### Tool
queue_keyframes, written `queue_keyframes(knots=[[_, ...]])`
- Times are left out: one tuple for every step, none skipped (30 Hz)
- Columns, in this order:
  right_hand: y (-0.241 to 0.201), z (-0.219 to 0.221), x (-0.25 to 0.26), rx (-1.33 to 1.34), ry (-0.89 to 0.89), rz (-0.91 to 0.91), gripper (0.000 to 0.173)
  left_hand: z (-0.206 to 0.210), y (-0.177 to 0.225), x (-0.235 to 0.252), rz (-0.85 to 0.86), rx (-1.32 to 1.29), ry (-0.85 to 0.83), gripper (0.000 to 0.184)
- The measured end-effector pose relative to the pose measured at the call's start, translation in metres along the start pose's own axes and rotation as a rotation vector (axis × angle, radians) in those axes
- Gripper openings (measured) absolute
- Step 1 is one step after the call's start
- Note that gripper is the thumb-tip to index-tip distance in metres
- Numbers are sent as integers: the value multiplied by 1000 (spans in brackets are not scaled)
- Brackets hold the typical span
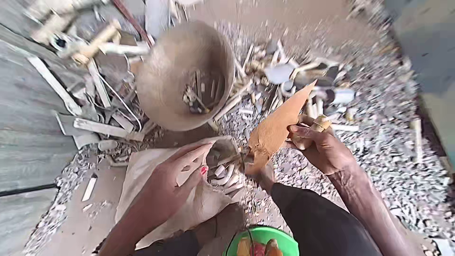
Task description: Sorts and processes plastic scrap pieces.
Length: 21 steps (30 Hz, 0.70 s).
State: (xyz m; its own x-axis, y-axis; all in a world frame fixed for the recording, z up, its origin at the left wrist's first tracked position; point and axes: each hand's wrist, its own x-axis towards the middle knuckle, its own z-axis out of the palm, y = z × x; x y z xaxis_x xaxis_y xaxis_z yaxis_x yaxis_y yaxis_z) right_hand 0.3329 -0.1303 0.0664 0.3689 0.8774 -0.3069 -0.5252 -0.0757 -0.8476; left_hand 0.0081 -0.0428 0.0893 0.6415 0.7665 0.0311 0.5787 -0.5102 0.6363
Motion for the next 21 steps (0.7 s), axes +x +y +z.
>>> queue_keyframes(knots=[[-23, 10, -19, 39, -6, -42, 19, -3, 22, -4, 52, -50, 62, 46], [-41, 20, -37, 69, -39, -77, 19, -4, 43, -10, 91, -99, 112, 48], [-54, 30, -55, 93, -78, -110, 18, -4, 60, -16, 125, -143, 158, 52], [-64, 41, -72, 108, -118, -142, 17, -3, 75, -22, 151, -187, 185, 56], [-70, 52, -87, 123, -145, -167, 17, 0, 86, -29, 174, -237, 193, 57], [-74, 62, -101, 131, -155, -183, 17, 2, 95, -38, 195, -296, 181, 54], [-76, 72, -112, 132, -161, -192, 16, 4, 103, -46, 225, -374, 135, 51], [-76, 81, -120, 132, -162, -201, 15, 4, 108, -53, 273, -471, 58, 46], [-74, 88, -126, 124, -161, -211, 15, 3, 111, -58, 318, -568, -26, 45], [-71, 95, -129, 109, -160, -229, 14, 3, 113, -62, 333, -644, -69, 41], [-67, 101, -130, 78, -154, -271, 14, 3, 114, -65, 319, -687, -65, 36], [-64, 105, -128, 17, -145, -335, 13, 3, 114, -67, 278, -689, -39, 31], [-61, 107, -124, -77, -129, -407, 17, 2, 112, -68, 208, -654, -9, 29], [-58, 107, -118, -181, -92, -470, 23, 3, 109, -68, 124, -574, 20, 28], [-55, 108, -109, -272, -43, -522, 22, 3, 104, -67, 35, -484, 28, 30], [-53, 108, -98, -313, -4, -549, 17, 5, 99, -65, -43, -418, 19, 33], [-51, 108, -85, -305, 9, -543, 13, 9, 95, -64, -100, -372, 22, 35], [-46, 107, -74, -283, -7, -506, 14, 14, 91, -64, -124, -332, 47, 36], [-40, 106, -63, -243, -38, -467, 14, 19, 88, -65, -118, -290, 107, 37], [-32, 108, -56, -197, -53, -415, 15, 23, 86, -65, -89, -247, 190, 38], [-25, 111, -52, -142, -56, -339, 19, 26, 83, -66, -48, -202, 267, 38]])
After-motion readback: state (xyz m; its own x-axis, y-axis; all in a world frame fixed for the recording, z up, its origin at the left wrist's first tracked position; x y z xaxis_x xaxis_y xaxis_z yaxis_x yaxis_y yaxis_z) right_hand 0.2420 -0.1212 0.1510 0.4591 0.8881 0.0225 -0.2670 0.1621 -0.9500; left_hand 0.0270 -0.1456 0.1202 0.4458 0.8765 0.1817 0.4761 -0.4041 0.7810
